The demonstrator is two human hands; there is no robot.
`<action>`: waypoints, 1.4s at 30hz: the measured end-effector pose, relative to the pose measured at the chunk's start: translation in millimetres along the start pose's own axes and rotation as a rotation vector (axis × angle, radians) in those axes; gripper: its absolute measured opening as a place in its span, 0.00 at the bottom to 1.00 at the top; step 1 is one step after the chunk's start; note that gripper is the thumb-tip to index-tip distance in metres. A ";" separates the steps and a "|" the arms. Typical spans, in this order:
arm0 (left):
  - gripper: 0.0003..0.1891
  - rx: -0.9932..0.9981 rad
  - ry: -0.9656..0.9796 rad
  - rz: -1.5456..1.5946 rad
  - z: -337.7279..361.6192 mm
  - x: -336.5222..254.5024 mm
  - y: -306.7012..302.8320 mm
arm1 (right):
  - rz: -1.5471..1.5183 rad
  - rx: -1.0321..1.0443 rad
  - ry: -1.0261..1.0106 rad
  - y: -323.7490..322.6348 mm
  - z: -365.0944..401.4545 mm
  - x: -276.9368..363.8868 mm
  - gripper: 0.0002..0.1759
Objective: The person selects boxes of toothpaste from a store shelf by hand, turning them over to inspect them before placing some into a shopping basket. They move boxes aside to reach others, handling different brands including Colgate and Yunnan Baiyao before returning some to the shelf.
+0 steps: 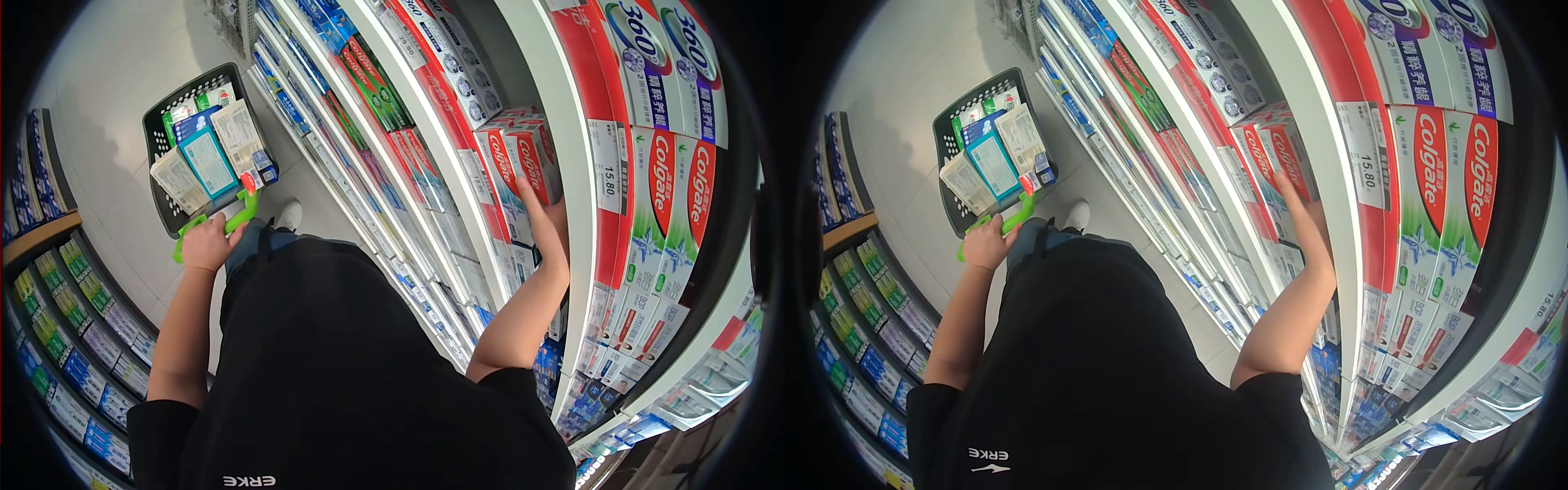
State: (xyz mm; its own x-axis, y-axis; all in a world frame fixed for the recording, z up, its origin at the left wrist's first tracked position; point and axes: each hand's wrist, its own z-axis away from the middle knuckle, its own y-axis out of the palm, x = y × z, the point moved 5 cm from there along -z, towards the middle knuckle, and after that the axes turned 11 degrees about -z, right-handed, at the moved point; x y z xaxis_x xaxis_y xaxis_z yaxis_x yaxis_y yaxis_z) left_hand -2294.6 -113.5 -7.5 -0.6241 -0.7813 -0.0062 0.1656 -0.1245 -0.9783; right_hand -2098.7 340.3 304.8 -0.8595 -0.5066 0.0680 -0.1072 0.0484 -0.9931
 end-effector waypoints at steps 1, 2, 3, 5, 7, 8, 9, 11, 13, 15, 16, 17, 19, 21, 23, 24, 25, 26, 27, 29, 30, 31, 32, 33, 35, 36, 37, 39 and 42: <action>0.27 -0.002 0.001 -0.002 -0.5 -0.2 -0.7 | -0.005 -0.001 -0.005 -1.4 0.9 2.7 0.52; 0.27 -0.005 0.001 -0.004 -1.0 -0.3 -1.3 | -0.014 -0.006 -0.006 -1.1 1.4 3.6 0.52; 0.27 -0.009 0.000 -0.004 -1.5 1.4 -1.5 | -0.022 -0.003 0.000 -0.7 1.1 4.4 0.52; 0.27 -0.029 0.006 -0.013 -1.6 1.9 -0.6 | -0.038 0.014 0.021 1.0 -0.2 4.1 0.51; 0.27 -0.038 0.012 -0.020 -2.2 1.8 1.4 | -0.042 0.016 0.024 0.6 -0.2 3.7 0.51; 0.27 -0.040 0.014 -0.024 -3.1 2.4 2.7 | -0.040 0.002 0.010 -0.4 0.8 6.1 0.51; 0.27 -0.041 0.013 -0.027 -3.7 2.2 3.6 | -0.040 -0.003 0.002 -0.7 0.7 7.6 0.51; 0.28 -0.127 0.037 -0.012 -2.9 2.3 0.3 | -0.044 -0.003 -0.002 0.5 0.0 7.8 0.50; 0.29 -0.172 0.051 -0.008 -2.0 2.1 -1.2 | -0.050 0.025 0.022 3.8 -1.2 3.7 0.50; 0.29 -0.177 0.056 -0.008 -2.5 0.7 -1.5 | -0.052 0.068 0.064 5.7 -3.3 -1.8 0.51; 0.29 -0.167 0.054 -0.009 -3.2 0.3 -1.2 | -0.073 0.046 0.038 4.0 -2.0 -0.9 0.50; 0.29 -0.158 0.049 -0.008 -3.3 1.6 -0.2 | -0.093 0.022 0.009 2.7 -0.1 3.9 0.50; 0.29 -0.145 0.043 -0.011 -4.4 1.6 1.0 | -0.107 -0.011 -0.024 0.4 1.2 7.4 0.50; 0.29 -0.132 0.043 -0.019 -3.2 1.8 1.9 | -0.092 -0.028 -0.031 -0.6 2.7 8.4 0.49; 0.29 -0.151 0.047 -0.016 -2.9 1.6 -1.2 | -0.090 -0.011 0.007 -3.0 3.9 11.3 0.49; 0.29 -0.160 0.047 -0.014 -2.7 1.5 -3.3 | -0.090 -0.002 0.025 -3.3 4.1 12.3 0.48; 0.29 -0.157 0.050 -0.017 -2.4 1.6 -4.4 | -0.090 0.016 0.046 -1.3 3.6 10.5 0.49; 0.29 -0.154 0.052 -0.020 -2.6 1.8 -5.6 | -0.090 0.032 0.067 1.1 2.2 6.9 0.49; 0.29 -0.151 0.054 -0.023 -3.2 1.6 -7.0 | -0.065 0.032 0.054 -0.8 1.3 6.7 0.50; 0.29 -0.123 0.057 0.008 -6.6 -1.2 -6.6 | 0.008 0.019 -0.010 -9.3 1.5 11.4 0.51; 0.29 -0.101 0.041 0.011 -4.8 1.5 -6.4 | -0.012 -0.014 -0.056 -6.0 0.7 9.8 0.52; 0.29 -0.053 0.029 0.029 -4.0 1.6 -6.6 | -0.029 -0.046 -0.102 -3.6 0.4 8.2 0.53; 0.30 -0.004 0.012 0.037 -4.6 0.8 -7.0 | -0.046 -0.077 -0.149 -1.7 0.4 6.7 0.54; 0.32 0.010 0.007 0.059 -3.8 1.9 -7.5 | -0.189 0.127 0.009 4.0 -2.9 3.1 0.57; 0.35 0.157 -0.032 0.125 -6.2 3.2 -19.4 | -0.229 0.125 -0.020 5.4 -1.2 4.3 0.55; 0.36 0.292 -0.066 0.180 -8.1 5.3 -24.0 | -0.249 0.124 -0.035 7.0 -0.8 4.9 0.55; 0.38 0.386 -0.109 0.283 -10.3 12.0 -21.8 | -0.207 0.080 -0.060 8.3 1.3 0.5 0.53; 0.43 0.564 -0.181 0.509 -22.6 21.6 -8.6 | -0.225 0.020 -0.078 12.5 1.7 -26.8 0.50; 0.53 0.681 -0.239 0.731 -54.6 29.5 40.5 | -0.326 -0.016 -0.189 18.6 13.1 -51.2 0.45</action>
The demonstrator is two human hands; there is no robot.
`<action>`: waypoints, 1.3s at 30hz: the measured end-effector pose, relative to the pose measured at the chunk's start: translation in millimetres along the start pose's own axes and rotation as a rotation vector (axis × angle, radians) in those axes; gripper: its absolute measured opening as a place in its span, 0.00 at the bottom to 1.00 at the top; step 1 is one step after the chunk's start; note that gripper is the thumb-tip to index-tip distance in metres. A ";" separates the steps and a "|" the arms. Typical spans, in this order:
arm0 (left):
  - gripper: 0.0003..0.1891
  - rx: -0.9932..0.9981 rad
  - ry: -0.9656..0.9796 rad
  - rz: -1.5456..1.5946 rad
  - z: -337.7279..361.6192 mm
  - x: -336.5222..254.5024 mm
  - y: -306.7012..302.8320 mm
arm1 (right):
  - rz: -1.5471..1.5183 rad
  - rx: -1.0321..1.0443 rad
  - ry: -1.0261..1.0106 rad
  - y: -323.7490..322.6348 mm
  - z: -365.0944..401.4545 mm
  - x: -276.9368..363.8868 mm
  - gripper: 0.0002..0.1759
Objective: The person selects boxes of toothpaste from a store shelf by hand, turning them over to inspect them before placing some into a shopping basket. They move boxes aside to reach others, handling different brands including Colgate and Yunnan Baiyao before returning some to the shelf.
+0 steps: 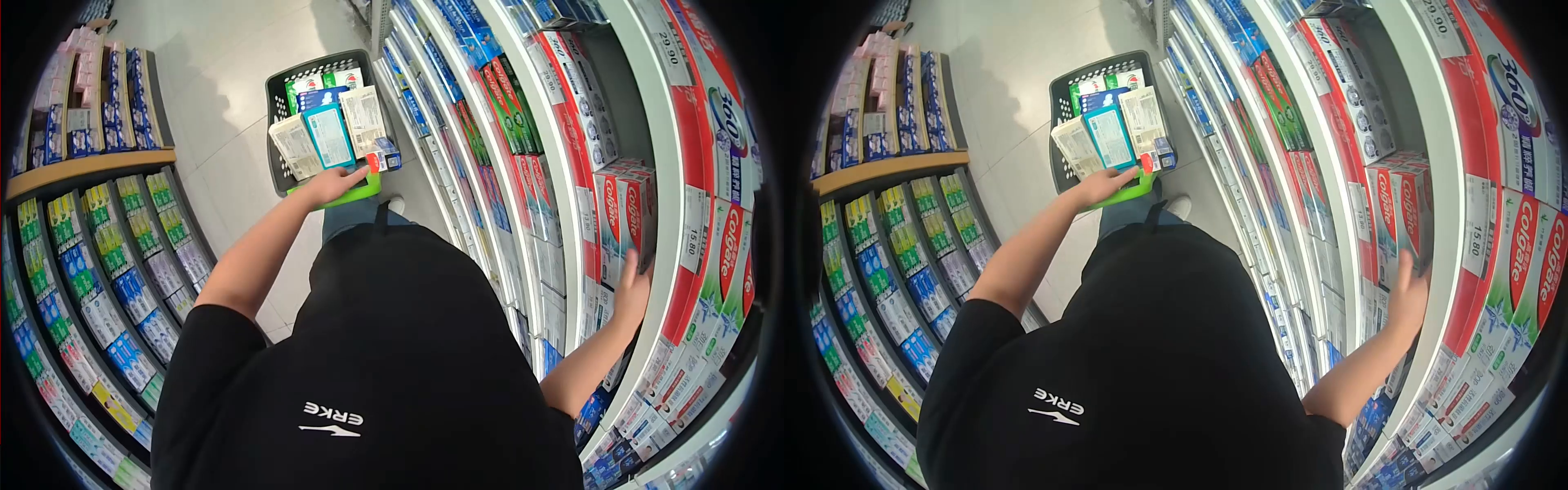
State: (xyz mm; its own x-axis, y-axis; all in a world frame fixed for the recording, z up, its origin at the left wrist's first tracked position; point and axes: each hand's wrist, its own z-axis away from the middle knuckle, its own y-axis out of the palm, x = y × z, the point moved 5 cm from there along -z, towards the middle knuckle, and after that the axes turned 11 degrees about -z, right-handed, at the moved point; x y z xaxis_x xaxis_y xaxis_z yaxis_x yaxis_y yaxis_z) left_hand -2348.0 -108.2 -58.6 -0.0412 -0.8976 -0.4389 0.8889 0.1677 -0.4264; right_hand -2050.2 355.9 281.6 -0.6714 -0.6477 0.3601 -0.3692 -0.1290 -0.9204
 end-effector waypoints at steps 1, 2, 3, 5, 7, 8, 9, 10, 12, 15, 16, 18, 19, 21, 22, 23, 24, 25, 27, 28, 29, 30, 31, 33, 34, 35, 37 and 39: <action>0.59 0.049 0.021 -0.007 -19.4 -3.1 -0.8 | 0.026 0.008 -0.117 1.0 11.0 19.4 0.44; 0.60 -0.037 0.027 -0.014 -32.2 -5.6 0.0 | 0.060 0.011 -0.228 0.6 23.5 40.2 0.43; 0.62 -0.124 0.042 -0.020 -41.9 -16.1 -1.4 | 0.072 -0.044 -0.482 2.4 32.2 73.6 0.43; 0.67 -0.259 0.009 0.047 -83.2 -20.4 9.9 | 0.150 -0.108 -0.728 7.7 56.7 101.2 0.39; 0.63 -0.258 -0.041 0.098 -112.7 -17.1 28.4 | 0.009 -0.024 -0.726 22.1 74.7 112.1 0.37; 0.60 -0.256 -0.071 0.124 -117.6 -16.8 34.0 | -0.017 0.005 -0.699 28.5 81.3 116.4 0.36; 0.56 -0.267 -0.063 0.081 -118.8 -19.4 36.0 | -0.047 0.035 -0.672 35.5 87.4 119.4 0.35; 0.52 -0.280 -0.057 0.037 -117.5 -21.4 37.4 | -0.080 0.066 -0.646 41.3 91.5 121.3 0.35; 0.44 -0.286 -0.089 0.011 -117.9 -18.3 34.8 | -0.112 0.111 -0.621 50.7 94.1 123.6 0.33; 0.36 -0.276 -0.168 0.092 -116.7 3.7 16.3 | -0.145 0.150 -0.612 62.5 96.1 126.9 0.31; 0.35 -0.276 -0.170 0.140 -110.6 12.4 4.2 | -0.153 0.158 -0.612 65.2 96.6 128.7 0.31; 0.36 -0.328 -0.117 0.165 -85.8 19.9 -21.5 | -0.204 0.165 -0.628 70.9 95.4 135.4 0.28; 0.37 -0.377 -0.063 0.143 -58.0 17.2 -37.0 | -0.245 0.179 -0.627 77.0 95.3 135.9 0.28; 0.34 -0.385 -0.011 0.150 8.1 1.0 -68.7 | -0.295 0.248 -0.601 90.6 94.1 138.0 0.26; 0.32 -0.362 -0.008 0.164 36.4 -3.2 -80.8 | -0.349 0.267 -0.567 97.1 91.4 140.8 0.26; 0.31 -0.338 -0.010 0.180 61.9 -6.1 -90.6 | -0.404 0.291 -0.533 105.0 88.4 144.5 0.25; 0.30 -0.313 0.069 0.281 85.7 -13.3 -98.2 | -0.461 0.319 -0.497 113.5 85.8 148.2 0.25; 0.30 -0.287 0.143 0.380 109.8 -20.0 -103.4 | -0.532 0.342 -0.430 124.2 82.6 149.7 0.25; 0.31 -0.208 0.266 0.536 147.8 -29.9 -110.2 | -0.812 0.410 -0.216 156.0 73.9 144.5 0.26; 0.32 -0.156 0.321 0.595 160.9 -35.7 -112.4 | -1.026 0.461 -0.065 174.6 69.5 143.5 0.26; 0.34 -0.102 0.382 0.657 172.4 -43.0 -113.0 | -1.145 0.543 0.037 189.1 63.2 146.6 0.30; 0.35 -0.043 0.434 0.714 184.5 -52.0 -111.5 | -1.258 0.621 0.143 198.9 58.0 151.0 0.35; 0.35 0.017 0.492 0.773 194.4 -62.8 -110.0 | -1.358 0.694 0.287 203.0 53.6 161.8 0.42; 0.38 0.131 0.625 0.848 201.0 -75.1 -104.9 | -1.477 0.787 0.375 202.1 53.9 179.0 0.45; 0.38 0.165 0.637 0.850 201.1 -80.1 -102.4 | -1.538 0.830 0.415 201.5 55.2 184.9 0.46; 0.39 0.201 0.648 0.852 201.4 -87.3 -98.2 | -1.626 0.900 0.451 201.0 60.3 190.9 0.47; 0.37 0.221 0.655 0.783 203.6 -105.3 -87.0 | -1.797 1.048 0.525 196.8 74.5 199.7 0.48; 0.35 0.116 0.551 0.926 202.5 -124.5 -77.1 | -1.874 1.015 0.650 187.6 82.5 195.4 0.48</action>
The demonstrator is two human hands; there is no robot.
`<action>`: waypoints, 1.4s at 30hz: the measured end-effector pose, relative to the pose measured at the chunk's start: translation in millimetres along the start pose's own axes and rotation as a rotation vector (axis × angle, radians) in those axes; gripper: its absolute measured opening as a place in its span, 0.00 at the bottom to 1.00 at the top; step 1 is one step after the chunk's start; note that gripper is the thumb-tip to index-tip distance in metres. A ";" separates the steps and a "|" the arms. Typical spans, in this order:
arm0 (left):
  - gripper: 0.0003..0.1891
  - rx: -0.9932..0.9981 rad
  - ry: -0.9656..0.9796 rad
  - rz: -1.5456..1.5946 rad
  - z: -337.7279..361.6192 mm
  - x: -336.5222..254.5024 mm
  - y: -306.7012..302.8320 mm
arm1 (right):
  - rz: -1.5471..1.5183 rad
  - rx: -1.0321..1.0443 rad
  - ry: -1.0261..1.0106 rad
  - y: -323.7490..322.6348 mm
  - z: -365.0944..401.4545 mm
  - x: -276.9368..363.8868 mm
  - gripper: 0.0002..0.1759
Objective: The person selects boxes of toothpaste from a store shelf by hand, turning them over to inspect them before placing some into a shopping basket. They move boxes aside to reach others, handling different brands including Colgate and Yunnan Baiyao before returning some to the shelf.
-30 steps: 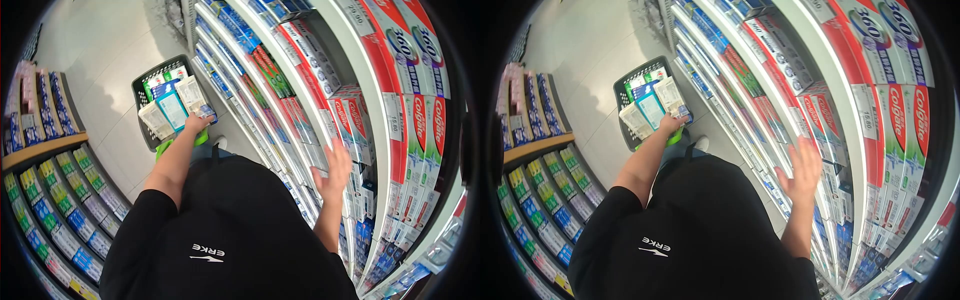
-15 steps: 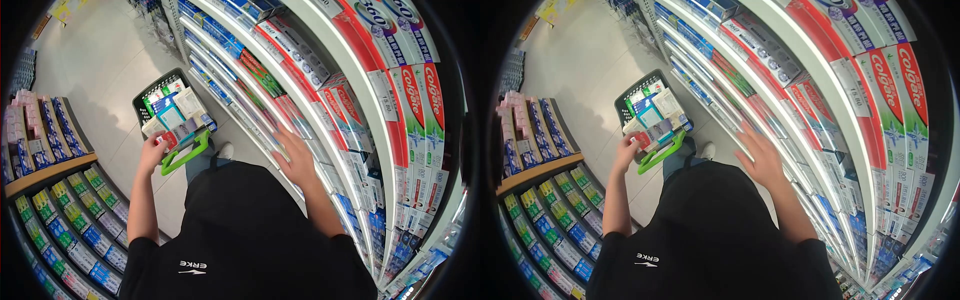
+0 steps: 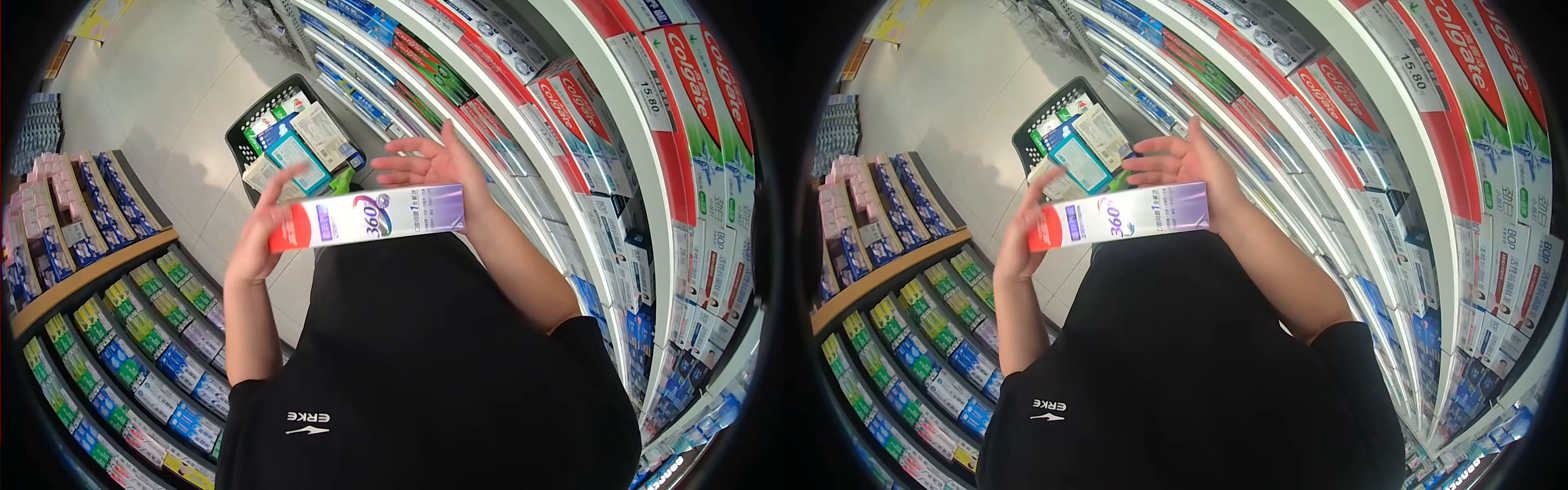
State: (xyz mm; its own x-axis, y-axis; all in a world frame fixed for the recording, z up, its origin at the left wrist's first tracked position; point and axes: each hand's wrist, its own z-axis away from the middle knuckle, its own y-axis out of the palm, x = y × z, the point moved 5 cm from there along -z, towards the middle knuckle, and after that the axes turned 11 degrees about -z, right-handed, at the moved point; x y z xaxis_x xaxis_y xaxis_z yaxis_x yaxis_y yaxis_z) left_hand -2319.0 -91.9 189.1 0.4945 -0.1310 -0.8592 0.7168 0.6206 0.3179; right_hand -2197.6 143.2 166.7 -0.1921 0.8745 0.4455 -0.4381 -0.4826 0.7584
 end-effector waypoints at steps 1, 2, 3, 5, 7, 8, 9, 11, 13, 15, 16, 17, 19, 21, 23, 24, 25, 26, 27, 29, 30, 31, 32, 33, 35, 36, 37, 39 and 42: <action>0.35 -0.088 -0.015 0.050 -2.9 0.6 3.6 | -0.061 -0.021 0.011 -0.9 4.9 -1.9 0.47; 0.37 -0.108 0.007 0.105 -7.7 10.0 1.5 | -0.099 -0.040 -0.027 -4.0 7.3 -2.6 0.45; 0.34 -0.202 0.013 0.126 -9.7 11.1 12.5 | -0.159 -0.026 -0.029 -9.7 8.7 -2.9 0.45; 0.32 -0.171 0.005 0.141 -14.4 20.1 16.6 | -0.276 0.002 -0.035 -24.3 13.5 1.1 0.44; 0.26 -0.095 -0.048 0.097 -15.5 18.8 23.2 | -0.200 -0.116 -0.093 -34.8 19.1 10.3 0.42; 0.25 -0.088 -0.073 0.102 -17.8 16.6 28.4 | -0.135 -0.176 -0.128 -39.1 20.7 16.5 0.42; 0.25 -0.080 -0.098 0.108 -20.6 13.5 35.4 | -0.070 -0.237 -0.165 -43.9 23.4 24.4 0.41; 0.25 -0.077 -0.104 0.113 -24.7 10.6 41.4 | 0.084 -0.157 -0.260 -42.8 34.9 48.2 0.42; 0.25 -0.072 -0.114 0.138 -28.8 6.0 43.3 | 0.315 -0.054 -0.431 -28.8 51.8 71.8 0.43; 0.25 -0.058 -0.135 0.182 -32.1 1.8 44.3 | 0.507 0.071 -0.446 -13.1 73.3 72.8 0.33; 0.28 -0.032 -0.142 0.173 -34.2 3.4 43.9 | 0.644 0.077 -0.453 -3.7 83.3 71.9 0.34; 0.32 -0.005 -0.149 0.163 -36.7 6.1 42.5 | 0.717 0.059 -0.445 -4.3 86.2 71.6 0.36; 0.41 0.002 -0.193 0.172 -36.3 0.7 49.0 | 0.797 0.003 -0.415 -14.9 90.1 72.4 0.42; 0.52 -0.044 -0.274 0.210 -28.9 -8.2 59.3 | 0.748 -0.034 -0.385 -27.0 92.3 73.4 0.43; 0.69 0.200 -0.120 0.122 -31.0 5.0 44.4 | 0.633 -0.029 -0.364 -33.6 94.8 71.5 0.39; 0.71 0.280 -0.024 0.086 -28.9 6.1 44.3 | 0.472 -0.006 -0.277 -39.6 95.0 66.4 0.38; 0.73 0.361 0.070 0.051 -25.5 4.1 43.9 | 0.309 0.013 -0.190 -46.5 96.3 59.9 0.37; 0.70 0.573 0.147 -0.016 -22.7 -2.5 44.6 | 0.147 0.032 -0.103 -53.4 98.6 52.4 0.38; 0.66 0.465 0.135 -0.147 -22.1 -2.7 45.4 | 0.091 0.027 -0.066 -65.3 100.2 43.5 0.36; 0.59 0.359 0.232 -0.325 -24.0 -11.1 52.6 | -0.017 0.022 0.008 -85.1 103.2 24.3 0.35; 0.57 0.356 0.340 -0.372 -28.5 -18.2 56.1 | -0.052 -0.114 0.019 -79.5 104.7 19.0 0.34; 0.57 0.345 0.447 -0.416 -32.7 -25.3 59.5 | -0.066 -0.120 0.048 -81.1 104.6 15.4 0.34; 0.59 0.325 0.538 -0.363 -39.9 -28.2 76.6 | -0.082 -0.127 0.077 -84.8 104.0 10.4 0.35; 0.58 0.321 0.584 -0.325 -44.2 -29.0 81.3 | -0.097 -0.134 0.106 -86.0 103.3 7.1 0.36; 0.58 0.314 0.675 -0.252 -52.5 -30.3 90.5 | -0.179 -0.138 0.176 -81.6 102.3 2.3 0.39; 0.57 0.303 0.636 -0.213 -51.9 -33.3 93.5 | -0.220 -0.141 0.210 -77.5 102.1 0.5 0.41; 0.55 0.334 0.609 -0.179 -53.0 -32.1 91.5 | -0.205 -0.112 0.196 -70.7 102.7 2.6 0.45; 0.55 0.361 0.582 -0.101 -56.6 -25.7 86.2 | -0.172 -0.052 0.169 -57.1 105.5 5.4 0.53; 0.58 0.296 0.471 0.014 -57.0 -20.2 83.7 | 0.054 -0.045 0.077 -58.5 108.6 1.1 0.54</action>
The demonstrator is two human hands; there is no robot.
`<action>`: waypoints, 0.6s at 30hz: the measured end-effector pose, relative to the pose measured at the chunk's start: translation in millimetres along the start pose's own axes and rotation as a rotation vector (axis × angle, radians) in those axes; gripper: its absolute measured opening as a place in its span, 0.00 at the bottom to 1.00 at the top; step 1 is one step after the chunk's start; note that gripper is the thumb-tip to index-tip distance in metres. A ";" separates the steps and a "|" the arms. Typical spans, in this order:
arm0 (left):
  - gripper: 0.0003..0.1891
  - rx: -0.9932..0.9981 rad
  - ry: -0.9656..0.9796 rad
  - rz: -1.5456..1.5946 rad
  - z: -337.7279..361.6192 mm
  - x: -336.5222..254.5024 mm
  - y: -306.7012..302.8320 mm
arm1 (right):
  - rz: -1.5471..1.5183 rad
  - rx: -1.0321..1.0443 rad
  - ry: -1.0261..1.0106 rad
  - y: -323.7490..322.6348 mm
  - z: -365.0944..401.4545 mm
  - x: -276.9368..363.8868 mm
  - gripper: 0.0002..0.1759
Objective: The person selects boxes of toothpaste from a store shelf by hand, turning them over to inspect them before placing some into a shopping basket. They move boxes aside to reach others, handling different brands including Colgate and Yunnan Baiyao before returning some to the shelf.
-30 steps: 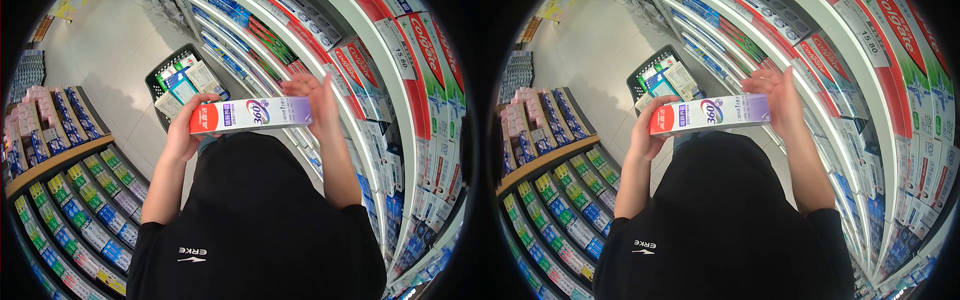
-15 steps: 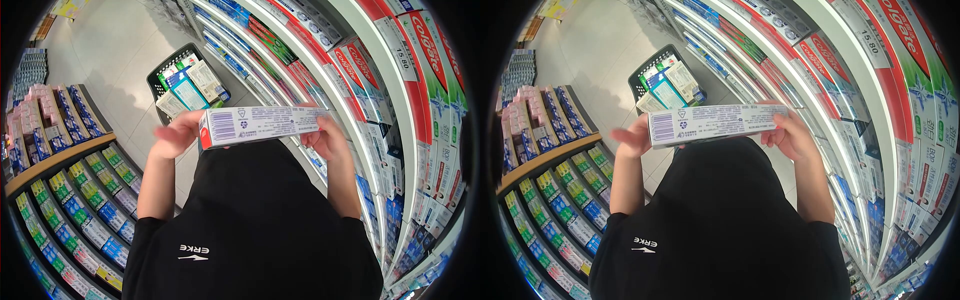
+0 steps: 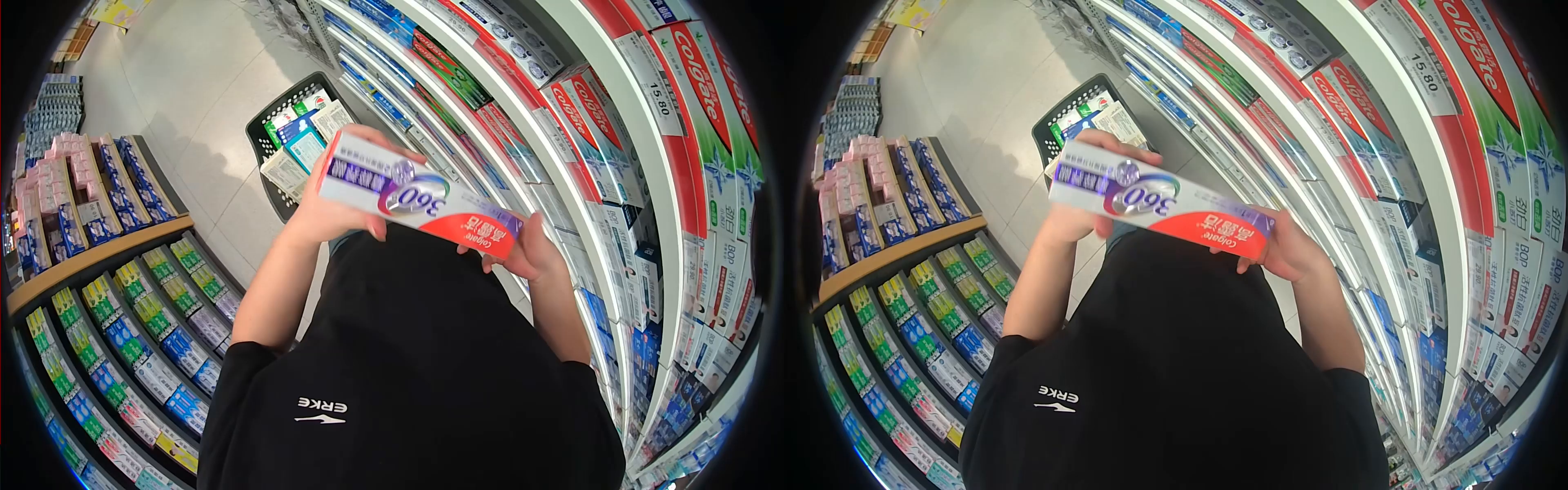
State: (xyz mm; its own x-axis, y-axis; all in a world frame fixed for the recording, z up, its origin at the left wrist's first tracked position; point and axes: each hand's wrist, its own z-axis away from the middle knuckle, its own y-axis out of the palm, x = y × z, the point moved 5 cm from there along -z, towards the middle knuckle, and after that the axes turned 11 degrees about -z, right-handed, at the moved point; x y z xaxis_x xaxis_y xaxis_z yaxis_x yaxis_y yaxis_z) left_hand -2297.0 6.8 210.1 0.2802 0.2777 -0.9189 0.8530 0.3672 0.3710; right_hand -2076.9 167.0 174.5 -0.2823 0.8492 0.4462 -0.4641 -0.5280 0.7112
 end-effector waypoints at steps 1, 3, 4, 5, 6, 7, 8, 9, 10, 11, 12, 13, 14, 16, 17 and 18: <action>0.56 -0.094 -0.055 -0.021 5.6 5.1 -4.3 | 0.064 0.053 -0.019 -1.9 -0.5 0.1 0.53; 0.53 -0.282 -0.167 -0.063 18.7 23.1 -16.2 | 0.193 0.159 -0.056 -10.0 -1.6 -1.2 0.51; 0.46 -0.211 -0.087 -0.098 17.8 24.3 -12.9 | -0.023 0.151 -0.020 -14.0 -4.5 -7.4 0.50; 0.43 -0.191 -0.074 -0.019 17.9 27.2 -11.8 | -0.239 0.142 0.016 -16.7 -7.8 -15.0 0.48; 0.41 -0.170 -0.062 0.060 6.8 13.5 1.5 | -0.456 0.131 0.053 -16.8 -9.8 -20.2 0.47; 0.39 -0.150 -0.048 0.140 0.0 6.6 10.3 | -0.500 0.181 0.080 -10.8 -10.5 -21.5 0.47; 0.33 -0.135 -0.026 0.185 1.1 9.5 11.4 | -0.543 0.233 0.110 -3.0 -11.3 -21.0 0.48; 0.33 -0.171 -0.018 0.216 2.0 12.6 8.6 | -0.586 0.287 0.141 4.9 -12.2 -19.0 0.49; 0.32 -0.207 -0.012 0.247 2.4 15.6 5.3 | -0.467 0.286 0.154 11.0 -13.0 -15.2 0.50; 0.32 -0.241 -0.006 0.279 1.8 17.0 1.9 | -0.349 0.282 0.164 18.2 -13.0 -8.6 0.52; 0.26 -0.291 -0.024 0.256 0.0 17.6 -4.5 | -0.229 0.276 0.172 23.9 -12.0 -3.8 0.54; 0.28 -0.375 -0.090 0.209 0.9 19.1 -7.5 | -0.134 0.146 0.105 24.3 -13.1 0.3 0.56; 0.29 -0.459 -0.156 0.163 2.4 18.6 -9.7 | -0.038 0.016 0.038 26.2 -14.3 2.9 0.58; 0.17 -0.582 -0.227 0.201 3.1 15.0 -10.6 | 0.147 -0.196 -0.109 8.4 -18.5 7.6 0.61; 0.18 -0.575 -0.275 0.200 5.6 18.4 -12.8 | 0.252 -0.184 -0.216 10.4 -19.0 14.0 0.61; 0.19 -0.568 -0.323 0.199 8.6 22.7 -16.6 | 0.355 -0.170 -0.324 13.6 -18.6 20.7 0.61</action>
State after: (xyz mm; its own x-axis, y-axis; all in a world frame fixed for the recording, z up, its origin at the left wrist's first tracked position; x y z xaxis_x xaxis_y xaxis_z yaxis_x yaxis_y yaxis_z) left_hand -2301.0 -0.7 182.0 0.6000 0.1417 -0.7874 0.4327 0.7703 0.4683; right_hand -2104.6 177.5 183.3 -0.1851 0.5577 0.8091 -0.5247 -0.7522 0.3985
